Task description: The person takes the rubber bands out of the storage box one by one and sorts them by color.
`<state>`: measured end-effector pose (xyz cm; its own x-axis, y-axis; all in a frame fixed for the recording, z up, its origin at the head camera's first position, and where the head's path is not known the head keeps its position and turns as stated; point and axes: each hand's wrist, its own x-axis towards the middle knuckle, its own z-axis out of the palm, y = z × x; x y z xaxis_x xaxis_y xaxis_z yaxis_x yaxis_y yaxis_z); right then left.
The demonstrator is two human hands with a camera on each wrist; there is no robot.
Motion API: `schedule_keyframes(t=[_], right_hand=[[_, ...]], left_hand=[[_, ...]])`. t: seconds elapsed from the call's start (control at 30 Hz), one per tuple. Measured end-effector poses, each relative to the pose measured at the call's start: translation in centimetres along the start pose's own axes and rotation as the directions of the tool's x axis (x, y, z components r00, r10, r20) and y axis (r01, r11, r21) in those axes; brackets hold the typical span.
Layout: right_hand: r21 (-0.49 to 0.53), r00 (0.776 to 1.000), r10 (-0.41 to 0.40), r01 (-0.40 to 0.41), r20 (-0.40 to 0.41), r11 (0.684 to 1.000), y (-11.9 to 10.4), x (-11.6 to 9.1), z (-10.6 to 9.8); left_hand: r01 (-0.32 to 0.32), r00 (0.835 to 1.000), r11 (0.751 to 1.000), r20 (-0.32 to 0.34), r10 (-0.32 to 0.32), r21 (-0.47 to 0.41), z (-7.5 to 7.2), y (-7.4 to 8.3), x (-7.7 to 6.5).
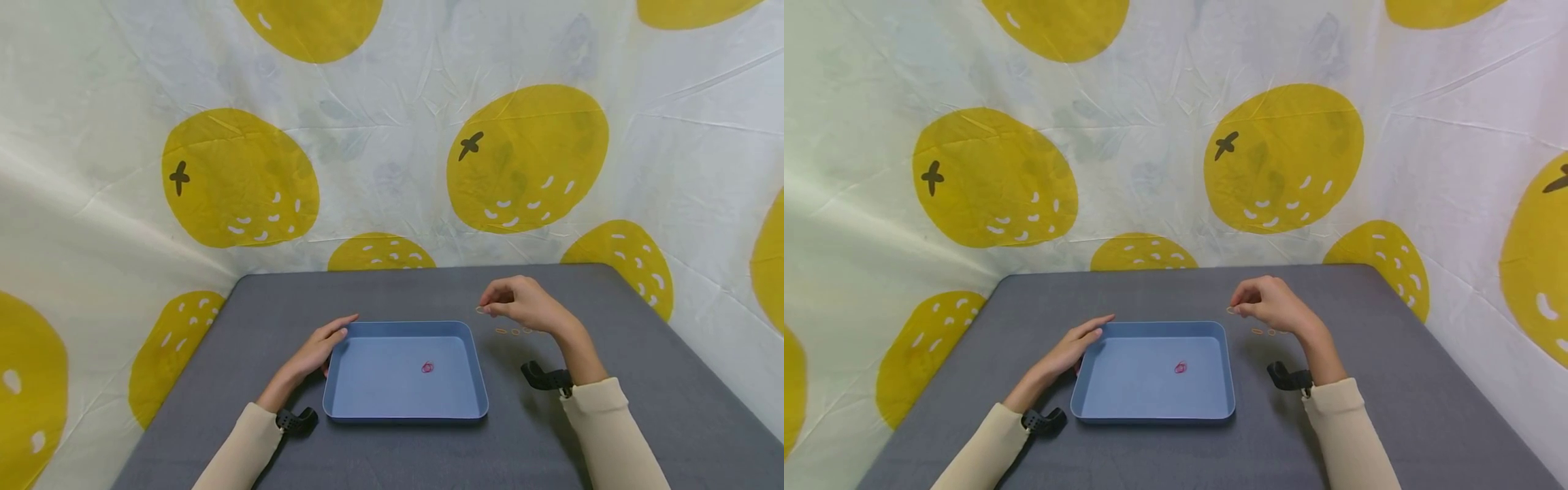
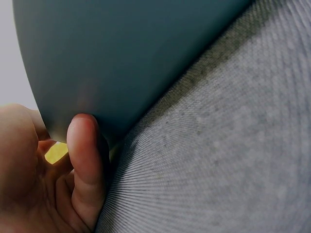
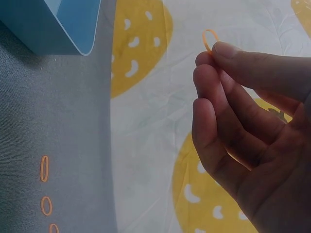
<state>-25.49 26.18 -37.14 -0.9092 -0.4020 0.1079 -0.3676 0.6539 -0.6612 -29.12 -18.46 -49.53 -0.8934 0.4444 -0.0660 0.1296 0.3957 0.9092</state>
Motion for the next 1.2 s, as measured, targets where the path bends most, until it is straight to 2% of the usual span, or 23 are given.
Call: schedule_keyframes(t=[0.7,1.2], right_hand=[[0.001,1.0,0.016,-0.016,-0.001,1.0,0.12,-0.2,-0.34],[0.0,0.999,0.001,-0.001,-0.038,1.0,0.4,-0.84,-0.98]], left_hand=[[0.0,1.0,1.0,-0.005,0.001,0.013,0.09,0.03,-0.18],[0.003,1.0,1.0,-0.013,-0.002,0.016,0.16,0.17,-0.14]])
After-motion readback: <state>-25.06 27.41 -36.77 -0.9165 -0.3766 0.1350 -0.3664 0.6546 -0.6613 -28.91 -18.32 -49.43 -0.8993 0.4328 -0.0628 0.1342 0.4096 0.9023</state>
